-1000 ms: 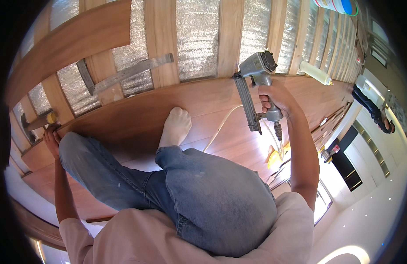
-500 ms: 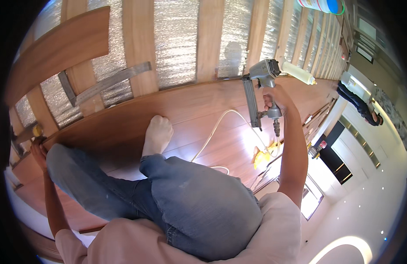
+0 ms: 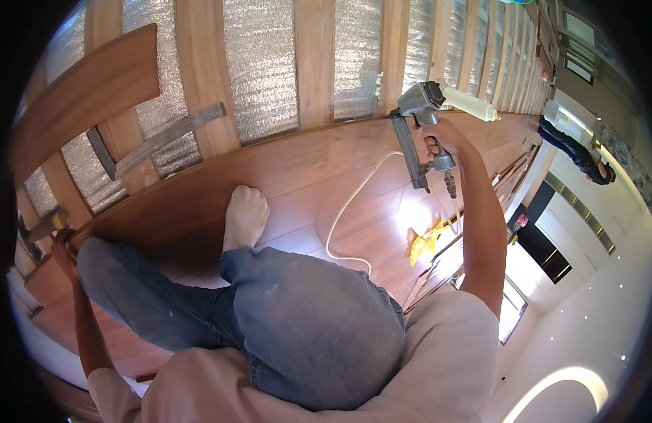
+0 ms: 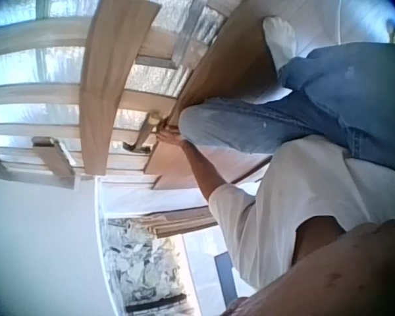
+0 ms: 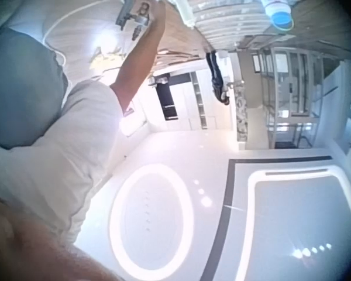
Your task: The person installs wood flooring by applying glue to the tongue of a plank, fitting it into the previous row, and then using a hammer and a nail gun to secure it to the subfloor.
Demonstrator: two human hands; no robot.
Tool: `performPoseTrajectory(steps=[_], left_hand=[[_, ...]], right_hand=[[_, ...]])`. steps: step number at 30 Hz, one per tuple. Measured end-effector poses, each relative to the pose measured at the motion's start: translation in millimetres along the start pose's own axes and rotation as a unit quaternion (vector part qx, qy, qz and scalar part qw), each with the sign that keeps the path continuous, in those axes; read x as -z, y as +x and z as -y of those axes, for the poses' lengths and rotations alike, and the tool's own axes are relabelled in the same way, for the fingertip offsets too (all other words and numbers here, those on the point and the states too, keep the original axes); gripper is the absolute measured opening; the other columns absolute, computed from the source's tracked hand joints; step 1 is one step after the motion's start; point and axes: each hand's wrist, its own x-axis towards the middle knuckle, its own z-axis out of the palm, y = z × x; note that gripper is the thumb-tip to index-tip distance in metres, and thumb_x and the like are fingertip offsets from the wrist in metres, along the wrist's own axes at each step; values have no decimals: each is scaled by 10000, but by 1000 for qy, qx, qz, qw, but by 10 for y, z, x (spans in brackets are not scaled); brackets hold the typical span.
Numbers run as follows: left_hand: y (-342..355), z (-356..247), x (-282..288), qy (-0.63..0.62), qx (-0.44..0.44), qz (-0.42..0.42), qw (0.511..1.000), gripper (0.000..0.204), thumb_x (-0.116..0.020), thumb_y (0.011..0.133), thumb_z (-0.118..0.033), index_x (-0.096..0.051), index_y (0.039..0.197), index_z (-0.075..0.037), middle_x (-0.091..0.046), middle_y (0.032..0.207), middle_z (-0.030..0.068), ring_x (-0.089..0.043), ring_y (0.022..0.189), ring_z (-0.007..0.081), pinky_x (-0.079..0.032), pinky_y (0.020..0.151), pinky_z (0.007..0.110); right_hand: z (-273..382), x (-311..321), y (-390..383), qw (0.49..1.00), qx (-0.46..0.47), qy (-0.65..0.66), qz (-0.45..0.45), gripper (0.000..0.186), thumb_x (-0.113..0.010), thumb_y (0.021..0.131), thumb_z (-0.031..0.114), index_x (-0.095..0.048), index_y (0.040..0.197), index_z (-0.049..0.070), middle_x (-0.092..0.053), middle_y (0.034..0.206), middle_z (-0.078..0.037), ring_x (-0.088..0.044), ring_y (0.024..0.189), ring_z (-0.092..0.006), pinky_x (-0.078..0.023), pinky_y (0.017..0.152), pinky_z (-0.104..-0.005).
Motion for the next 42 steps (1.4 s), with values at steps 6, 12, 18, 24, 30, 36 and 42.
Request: performPoseTrajectory(steps=[6,12,18,24,30,36,42], left_hand=[[-57,103,-66,15,6,-9,1000,358,-324,1037,-253,-610,1075,-41,-618,1081,174,-556,1035,366,-385,921,460],[-71,110,-67,17,7,-4,1000,345,-332,1029,-245,-609,1084,-45,-614,1075,171,-552,1030,364,-388,916,458],[-52,44,-24,11,16,-5,1000,343,-332,1024,-239,-610,1075,-44,-612,1064,171,-550,1016,365,-389,914,458],[-121,133,-67,59,27,-2,998,337,-331,1028,-247,-594,1056,-39,-598,1048,177,-547,1000,377,-386,912,469],[-173,233,-156,44,5,-26,999,295,-366,1005,-221,-595,1050,-40,-593,1048,182,-540,984,375,-386,883,472],[-209,300,-150,58,30,-31,997,243,-468,917,-207,-621,1043,-66,-577,1006,184,-517,948,386,-396,841,483],[-312,116,215,41,77,-77,993,220,-478,921,-197,-612,1019,-52,-559,986,192,-516,962,387,-406,864,481]], right_hand=[[-23,129,51,1000,-11,-10,6,385,-528,798,102,-593,1171,31,-361,581,28,-358,414,-93,-430,434,-310],[-90,168,66,1000,4,0,13,291,-531,800,108,-589,1075,32,-348,574,34,-352,413,-89,-430,432,-309],[20,-4,2,998,30,-47,-39,132,-560,792,83,-535,917,48,-419,582,4,-403,412,-101,-438,423,-327],[311,-559,-283,950,258,-113,-136,579,-629,841,122,-433,1351,-71,-590,731,-90,-581,608,-153,-484,579,-306],[1112,-1247,119,818,477,-233,-222,765,-651,893,224,-250,1483,-50,-655,939,-178,-648,835,-299,-493,736,-380],[1697,-1785,378,719,520,-336,-314,785,-623,886,258,-214,1517,32,-614,1190,-274,-607,1045,-442,-482,877,-462],[1829,-2101,542,691,604,-307,-253,752,-620,893,201,-231,1525,85,-505,1372,-247,-571,1175,-380,-466,962,-426]])
